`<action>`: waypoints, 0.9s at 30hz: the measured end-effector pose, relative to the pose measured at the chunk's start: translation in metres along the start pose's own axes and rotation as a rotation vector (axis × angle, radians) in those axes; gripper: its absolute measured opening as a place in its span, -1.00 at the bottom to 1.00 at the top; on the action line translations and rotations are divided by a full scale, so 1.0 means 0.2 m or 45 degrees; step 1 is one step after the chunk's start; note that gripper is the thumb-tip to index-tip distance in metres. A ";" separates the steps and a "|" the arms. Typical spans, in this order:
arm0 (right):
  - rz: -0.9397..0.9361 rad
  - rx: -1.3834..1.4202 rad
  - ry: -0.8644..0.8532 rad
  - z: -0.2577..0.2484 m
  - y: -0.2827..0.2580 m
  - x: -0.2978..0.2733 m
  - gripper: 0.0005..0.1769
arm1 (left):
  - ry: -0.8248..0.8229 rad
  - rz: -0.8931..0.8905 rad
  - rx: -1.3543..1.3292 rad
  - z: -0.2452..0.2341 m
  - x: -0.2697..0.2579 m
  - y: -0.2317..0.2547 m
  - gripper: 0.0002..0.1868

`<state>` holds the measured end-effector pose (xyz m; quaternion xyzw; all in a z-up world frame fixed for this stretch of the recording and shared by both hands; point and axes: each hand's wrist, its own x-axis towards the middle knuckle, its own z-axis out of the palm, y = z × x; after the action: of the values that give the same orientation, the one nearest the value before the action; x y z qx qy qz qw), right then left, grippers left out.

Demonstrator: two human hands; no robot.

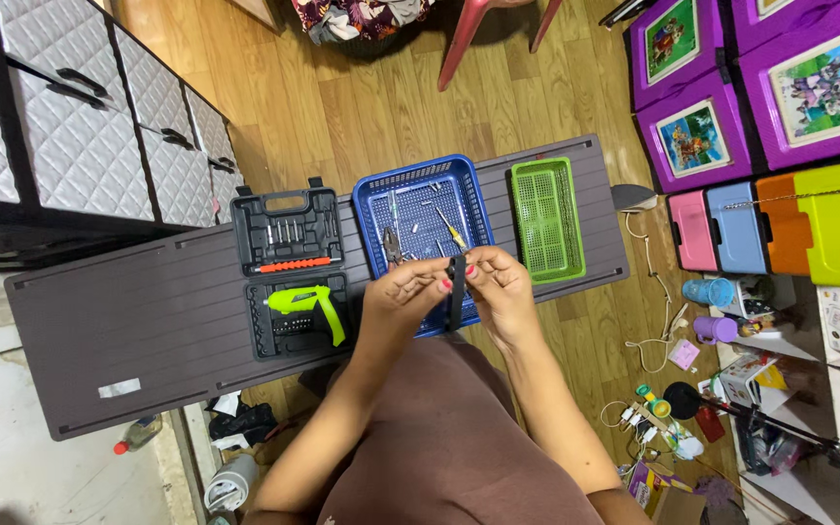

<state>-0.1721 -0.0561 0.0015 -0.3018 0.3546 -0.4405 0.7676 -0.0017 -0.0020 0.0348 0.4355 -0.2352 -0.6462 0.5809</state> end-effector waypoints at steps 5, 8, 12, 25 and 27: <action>0.047 -0.032 -0.097 0.00 0.00 0.01 -0.91 | -0.098 -0.151 -0.011 -0.05 0.04 0.04 -0.66; 0.078 -0.029 -0.155 0.01 -0.03 0.01 -0.91 | -0.221 -0.167 -0.019 -0.06 0.06 0.07 -0.62; 0.131 -0.013 -0.193 0.03 -0.06 0.02 -0.89 | -0.251 -0.144 -0.016 -0.06 0.04 0.10 -0.66; 0.236 -0.095 -0.198 0.05 -0.11 0.04 -0.90 | -0.258 -0.013 0.046 -0.07 0.03 0.07 -0.72; 0.236 -0.027 -0.142 0.08 -0.12 0.04 -0.86 | -0.218 -0.045 0.057 -0.08 0.06 0.05 -0.71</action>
<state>-0.1669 -0.0714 0.0263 -0.2996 0.3424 -0.3463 0.8204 0.0177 -0.0112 0.0306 0.3957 -0.2908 -0.6856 0.5374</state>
